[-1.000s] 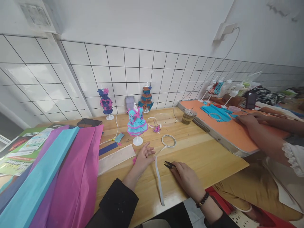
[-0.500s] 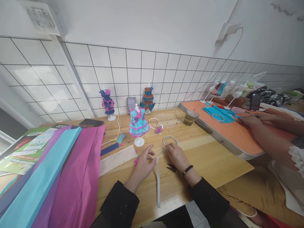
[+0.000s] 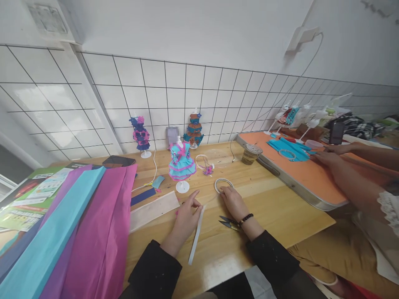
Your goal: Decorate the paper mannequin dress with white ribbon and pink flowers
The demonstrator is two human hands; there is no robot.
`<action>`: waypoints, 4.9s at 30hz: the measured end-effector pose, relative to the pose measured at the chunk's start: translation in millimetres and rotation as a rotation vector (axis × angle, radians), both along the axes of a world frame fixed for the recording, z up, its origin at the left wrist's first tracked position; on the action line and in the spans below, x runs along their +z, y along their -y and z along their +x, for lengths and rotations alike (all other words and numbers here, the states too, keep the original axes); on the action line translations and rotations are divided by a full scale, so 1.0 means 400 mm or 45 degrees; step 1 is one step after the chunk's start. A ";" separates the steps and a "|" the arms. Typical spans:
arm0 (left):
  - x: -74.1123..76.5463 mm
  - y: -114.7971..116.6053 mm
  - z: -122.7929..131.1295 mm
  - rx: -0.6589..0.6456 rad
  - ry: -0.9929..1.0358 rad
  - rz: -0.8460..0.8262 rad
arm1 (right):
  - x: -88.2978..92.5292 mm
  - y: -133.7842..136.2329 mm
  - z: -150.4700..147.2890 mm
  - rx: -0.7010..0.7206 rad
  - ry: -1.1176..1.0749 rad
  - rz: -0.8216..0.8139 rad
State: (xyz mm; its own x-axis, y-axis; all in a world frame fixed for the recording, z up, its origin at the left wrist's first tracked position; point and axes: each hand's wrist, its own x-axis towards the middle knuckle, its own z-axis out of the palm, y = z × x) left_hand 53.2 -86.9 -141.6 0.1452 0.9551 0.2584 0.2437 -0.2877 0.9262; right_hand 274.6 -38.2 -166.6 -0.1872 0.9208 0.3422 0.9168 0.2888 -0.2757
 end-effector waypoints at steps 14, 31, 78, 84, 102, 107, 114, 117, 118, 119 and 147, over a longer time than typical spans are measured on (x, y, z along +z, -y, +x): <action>0.001 0.012 0.001 0.025 0.010 0.140 | 0.002 -0.005 0.003 -0.025 -0.060 -0.049; -0.019 0.012 0.014 -0.053 0.319 0.031 | 0.054 0.056 0.002 -0.198 -0.523 0.067; 0.012 -0.016 0.001 0.056 0.793 -0.364 | 0.114 0.218 -0.140 0.080 -1.172 -0.788; 0.010 -0.010 0.000 0.013 0.880 -0.362 | 0.101 0.240 -0.157 0.137 -1.185 -0.846; 0.019 0.002 0.003 -0.058 0.996 -0.448 | 0.106 0.288 -0.186 -0.089 -1.676 -1.088; 0.022 0.004 0.003 -0.090 1.009 -0.477 | 0.095 0.287 -0.180 -0.053 -1.401 -0.789; 0.030 0.009 0.009 -0.113 0.946 -0.463 | 0.127 0.246 -0.177 0.010 -1.298 -0.491; 0.032 0.009 0.009 -0.135 0.953 -0.461 | 0.145 0.226 -0.189 0.027 -1.217 -0.430; 0.031 0.008 0.009 -0.140 0.964 -0.456 | 0.151 0.221 -0.194 0.034 -1.182 -0.414; 0.030 0.008 0.009 -0.142 0.970 -0.454 | 0.156 0.217 -0.199 0.043 -1.146 -0.393; 0.068 -0.033 -0.036 0.456 0.586 -0.078 | 0.144 0.166 -0.158 -0.005 -1.498 -0.586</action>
